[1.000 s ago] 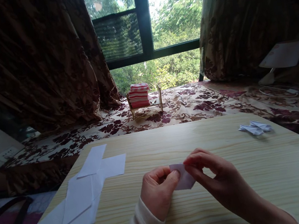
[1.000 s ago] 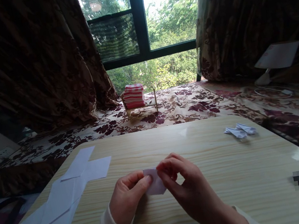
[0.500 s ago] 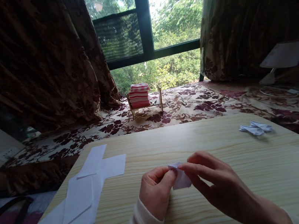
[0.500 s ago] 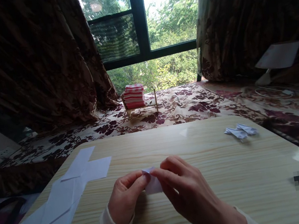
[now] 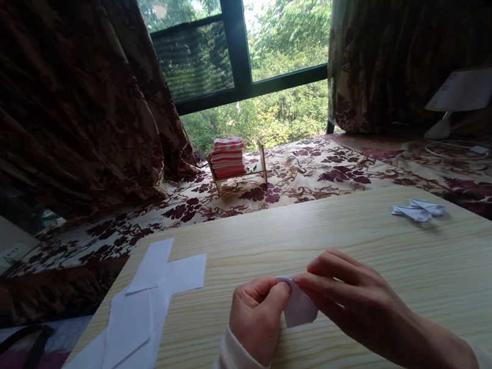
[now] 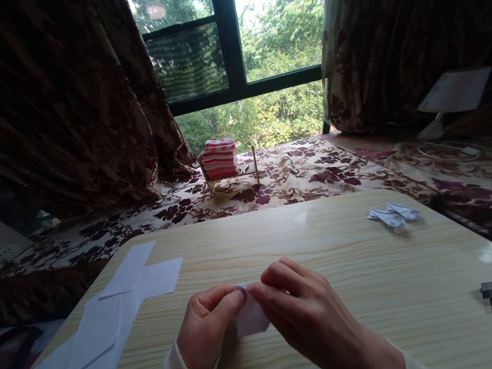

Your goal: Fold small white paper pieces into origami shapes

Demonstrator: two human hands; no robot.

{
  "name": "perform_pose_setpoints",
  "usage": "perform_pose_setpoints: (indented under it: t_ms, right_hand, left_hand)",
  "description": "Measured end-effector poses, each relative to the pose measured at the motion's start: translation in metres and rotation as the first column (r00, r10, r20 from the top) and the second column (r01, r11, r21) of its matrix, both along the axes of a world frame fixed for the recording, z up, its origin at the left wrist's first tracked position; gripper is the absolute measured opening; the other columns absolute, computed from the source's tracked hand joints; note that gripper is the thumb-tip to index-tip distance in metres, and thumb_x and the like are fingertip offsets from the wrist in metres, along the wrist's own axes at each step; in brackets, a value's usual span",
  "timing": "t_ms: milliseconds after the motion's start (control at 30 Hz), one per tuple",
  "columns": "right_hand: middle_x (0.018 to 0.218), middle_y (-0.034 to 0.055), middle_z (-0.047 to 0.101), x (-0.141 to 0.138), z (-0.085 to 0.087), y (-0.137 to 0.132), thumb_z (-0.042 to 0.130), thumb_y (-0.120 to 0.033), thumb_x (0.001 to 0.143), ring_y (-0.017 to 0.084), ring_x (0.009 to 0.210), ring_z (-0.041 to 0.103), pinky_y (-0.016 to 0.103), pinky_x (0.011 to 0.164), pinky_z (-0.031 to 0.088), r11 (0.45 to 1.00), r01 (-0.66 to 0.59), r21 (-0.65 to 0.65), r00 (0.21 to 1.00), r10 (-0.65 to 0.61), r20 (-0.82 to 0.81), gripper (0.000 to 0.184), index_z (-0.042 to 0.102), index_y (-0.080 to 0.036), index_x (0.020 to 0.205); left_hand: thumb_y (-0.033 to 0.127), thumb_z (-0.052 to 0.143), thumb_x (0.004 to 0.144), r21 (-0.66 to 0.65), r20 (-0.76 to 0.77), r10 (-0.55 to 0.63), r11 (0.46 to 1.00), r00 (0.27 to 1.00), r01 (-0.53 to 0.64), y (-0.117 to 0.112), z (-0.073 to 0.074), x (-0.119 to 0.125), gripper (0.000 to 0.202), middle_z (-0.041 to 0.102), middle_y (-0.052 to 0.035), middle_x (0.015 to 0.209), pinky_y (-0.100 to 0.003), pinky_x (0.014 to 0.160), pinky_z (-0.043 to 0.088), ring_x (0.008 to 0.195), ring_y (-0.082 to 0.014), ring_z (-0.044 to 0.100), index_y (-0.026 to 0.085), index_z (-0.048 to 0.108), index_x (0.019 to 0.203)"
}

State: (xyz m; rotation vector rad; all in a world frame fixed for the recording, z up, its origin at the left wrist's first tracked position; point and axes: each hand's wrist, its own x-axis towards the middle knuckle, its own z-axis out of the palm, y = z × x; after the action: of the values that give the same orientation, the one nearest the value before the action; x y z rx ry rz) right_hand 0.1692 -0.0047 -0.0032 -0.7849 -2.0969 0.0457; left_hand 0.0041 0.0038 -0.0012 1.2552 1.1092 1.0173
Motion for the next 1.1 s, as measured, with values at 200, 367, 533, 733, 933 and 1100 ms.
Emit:
perform_pose_setpoints:
  t_ms: [200, 367, 533, 733, 933, 1100]
  right_hand:
    - [0.075, 0.0055, 0.058, 0.002, -0.001, 0.0, 0.05, -0.006, 0.087, 0.015, 0.064, 0.047, 0.026, 0.055, 0.039, 0.991, -0.004, 0.13, 0.997, -0.006, 0.081, 0.025, 0.06, -0.018, 0.107]
    - [0.074, 0.0067, 0.058, 0.002, 0.0, -0.002, 0.048, -0.007, 0.088, 0.015, 0.064, 0.046, 0.027, 0.055, 0.039, 0.985, 0.005, 0.174, 0.989, -0.03, 0.143, 0.018, 0.062, -0.013, 0.098]
    - [0.076, 0.007, 0.058, 0.004, 0.0, -0.003, 0.048, -0.005, 0.088, 0.016, 0.065, 0.046, 0.029, 0.057, 0.038, 0.982, -0.007, 0.187, 0.984, -0.026, 0.174, 0.021, 0.062, -0.013, 0.101]
    - [0.08, 0.0061, 0.057, 0.001, -0.001, -0.002, 0.051, -0.005, 0.085, 0.016, 0.069, 0.048, 0.028, 0.058, 0.04, 0.997, -0.022, 0.076, 0.997, 0.015, 0.081, 0.023, 0.062, -0.018, 0.102]
    - [0.083, 0.0031, 0.055, -0.005, -0.003, 0.001, 0.051, -0.017, 0.089, 0.014, 0.075, 0.053, 0.025, 0.065, 0.044, 0.931, -0.031, -0.364, 0.96, -0.074, -0.27, 0.013, 0.063, -0.02, 0.085]
    - [0.08, 0.0017, 0.056, -0.007, -0.003, 0.001, 0.052, -0.024, 0.089, 0.013, 0.073, 0.054, 0.025, 0.065, 0.043, 0.84, -0.081, -0.537, 0.945, -0.106, -0.308, 0.018, 0.063, -0.019, 0.076]
  left_hand:
    - [0.031, 0.056, 0.069, -0.002, 0.015, 0.004, 1.0, 1.0, -0.004, 0.0, 0.004, 0.001, 0.026, 0.044, 0.0024, 0.05, -0.023, 0.052, 0.03, 0.054, -0.0105, 0.036, 0.014, 0.059, 0.05]
    - [0.032, 0.054, 0.069, -0.009, 0.017, -0.017, 1.0, 1.0, 0.017, 0.002, 0.001, -0.001, 0.026, 0.042, 0.0022, 0.051, -0.024, 0.052, 0.031, 0.054, -0.011, 0.036, 0.014, 0.057, 0.05]
    - [0.04, 0.051, 0.071, -0.002, 0.033, -0.016, 1.0, 0.999, 0.017, 0.003, 0.0, -0.002, 0.034, 0.038, 0.0026, 0.05, -0.024, 0.053, 0.033, 0.054, -0.0114, 0.036, 0.018, 0.046, 0.046]
    - [0.039, 0.058, 0.071, 0.022, -0.035, 0.028, 0.999, 0.999, -0.027, 0.002, 0.0, -0.002, 0.03, 0.052, 0.0001, 0.055, -0.024, 0.056, 0.036, 0.057, -0.0121, 0.043, 0.013, 0.062, 0.057]
    - [0.029, 0.052, 0.08, 0.268, -0.129, 0.137, 0.958, 0.982, -0.099, 0.0, -0.004, -0.002, 0.027, 0.051, 0.0017, 0.058, -0.023, 0.057, 0.036, 0.058, -0.0112, 0.045, 0.015, 0.061, 0.059]
    - [0.021, 0.05, 0.085, 0.41, -0.136, 0.104, 0.911, 0.985, -0.04, -0.004, 0.001, -0.001, 0.024, 0.055, 0.0003, 0.067, -0.023, 0.061, 0.039, 0.066, -0.0129, 0.051, 0.016, 0.065, 0.068]
